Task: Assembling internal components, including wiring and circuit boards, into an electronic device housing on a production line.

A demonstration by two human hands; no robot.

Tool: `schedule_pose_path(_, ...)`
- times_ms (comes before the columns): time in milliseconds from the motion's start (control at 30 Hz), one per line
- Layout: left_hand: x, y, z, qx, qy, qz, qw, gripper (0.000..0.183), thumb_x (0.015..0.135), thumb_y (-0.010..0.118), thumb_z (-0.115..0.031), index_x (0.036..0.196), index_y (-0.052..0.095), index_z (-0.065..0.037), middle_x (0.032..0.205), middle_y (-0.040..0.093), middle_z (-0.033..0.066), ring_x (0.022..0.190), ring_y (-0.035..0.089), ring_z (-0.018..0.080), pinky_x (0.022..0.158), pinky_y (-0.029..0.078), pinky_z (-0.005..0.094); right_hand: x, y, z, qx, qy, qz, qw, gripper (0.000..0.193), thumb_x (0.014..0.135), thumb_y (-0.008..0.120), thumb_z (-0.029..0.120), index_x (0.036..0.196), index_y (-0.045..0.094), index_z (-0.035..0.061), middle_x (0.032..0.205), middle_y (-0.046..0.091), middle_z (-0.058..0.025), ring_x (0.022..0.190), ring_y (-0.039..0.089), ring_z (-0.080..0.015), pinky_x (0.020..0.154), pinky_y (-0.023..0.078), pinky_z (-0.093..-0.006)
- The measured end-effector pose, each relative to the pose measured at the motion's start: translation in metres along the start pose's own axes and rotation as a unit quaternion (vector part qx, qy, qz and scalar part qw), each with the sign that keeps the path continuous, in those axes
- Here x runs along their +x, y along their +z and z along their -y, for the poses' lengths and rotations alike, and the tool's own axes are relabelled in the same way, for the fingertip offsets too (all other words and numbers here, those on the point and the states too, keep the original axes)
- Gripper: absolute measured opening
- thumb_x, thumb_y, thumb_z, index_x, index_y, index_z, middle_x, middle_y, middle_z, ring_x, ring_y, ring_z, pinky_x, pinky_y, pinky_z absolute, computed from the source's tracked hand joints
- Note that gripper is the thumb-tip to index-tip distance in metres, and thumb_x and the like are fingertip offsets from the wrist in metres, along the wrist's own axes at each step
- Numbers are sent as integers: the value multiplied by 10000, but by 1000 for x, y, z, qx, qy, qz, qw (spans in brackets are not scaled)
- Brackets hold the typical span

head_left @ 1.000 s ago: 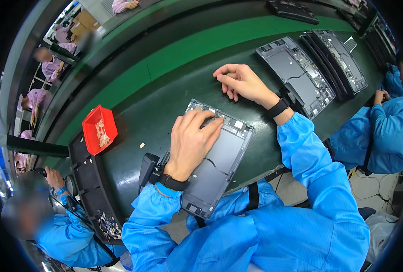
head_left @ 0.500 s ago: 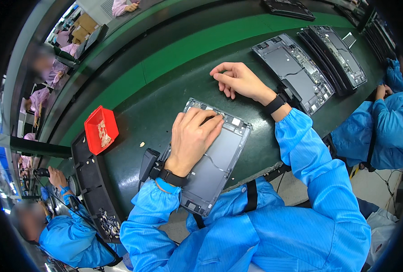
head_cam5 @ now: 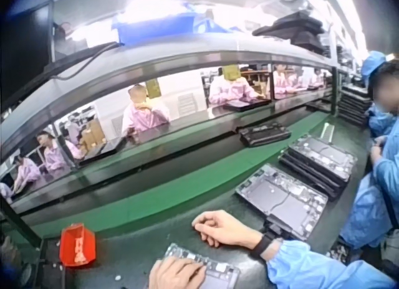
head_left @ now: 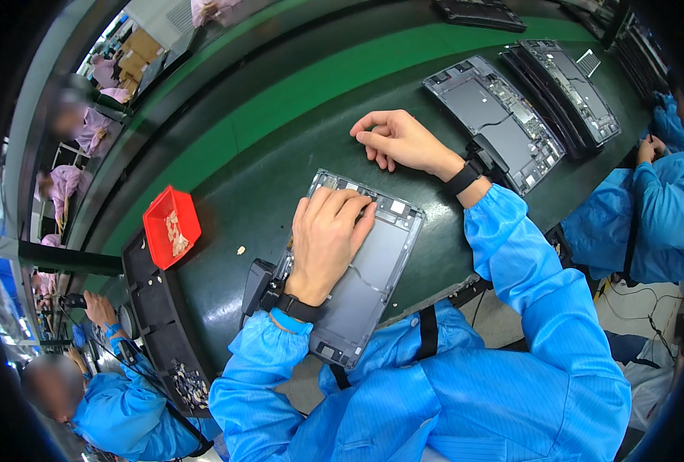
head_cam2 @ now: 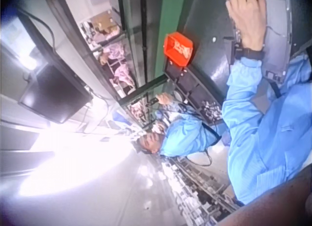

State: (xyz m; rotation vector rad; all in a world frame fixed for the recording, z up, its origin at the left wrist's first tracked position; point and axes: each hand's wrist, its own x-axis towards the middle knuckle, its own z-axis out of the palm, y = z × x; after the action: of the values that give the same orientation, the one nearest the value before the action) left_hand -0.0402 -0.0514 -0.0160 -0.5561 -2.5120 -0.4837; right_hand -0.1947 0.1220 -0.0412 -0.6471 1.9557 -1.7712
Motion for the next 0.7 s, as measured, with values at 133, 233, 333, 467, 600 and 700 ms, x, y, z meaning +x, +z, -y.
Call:
schedule_pose_path(133,-2,1,2,-32,-9,-1,999,126,830,812,-119,926,762,-55,940,728,48,859,647,242,741,506,371,0,2,1,5,5,0,1000,215,1039,609,158,1166,668,-6,738,652,-19,545,579,-57,487,471,-214)
schedule_pose_path(233,-1,1,1,-58,-20,0,998,127,836,806,-95,936,758,-34,952,728,85,869,650,272,764,536,382,0,1,0,11,6,-1,1000,215,1040,608,156,1164,669,-9,739,653,-21,545,580,-59,486,471,-216)
schedule_pose_path(333,-1,0,0,-68,-22,-1,997,134,840,805,-84,946,754,-21,961,730,99,874,651,282,762,542,380,0,-1,-1,13,2,1,1000,218,1039,610,158,1163,667,-12,739,653,-22,544,581,-61,486,471,-217)
schedule_pose_path(467,-1,0,2,-79,-27,4,996,142,841,804,-81,958,757,-18,959,727,98,861,641,284,758,539,383,0,0,2,12,5,2,1000,220,1037,612,160,1163,667,-11,737,653,-24,543,581,-64,486,472,-218)
schedule_pose_path(600,-1,2,3,-84,-22,3,996,133,840,803,-75,957,772,-20,946,719,90,853,631,276,752,535,383,0,0,1,10,2,3,1000,221,1037,612,162,1164,670,-9,736,652,-26,542,581,-66,486,471,-219)
schedule_pose_path(700,2,0,3,-97,-17,11,995,126,839,802,-70,954,782,-24,937,714,85,849,626,267,748,535,378,0,-1,2,9,1,2,1000,218,1037,612,163,1158,674,-8,735,652,-25,544,581,-65,487,473,-220)
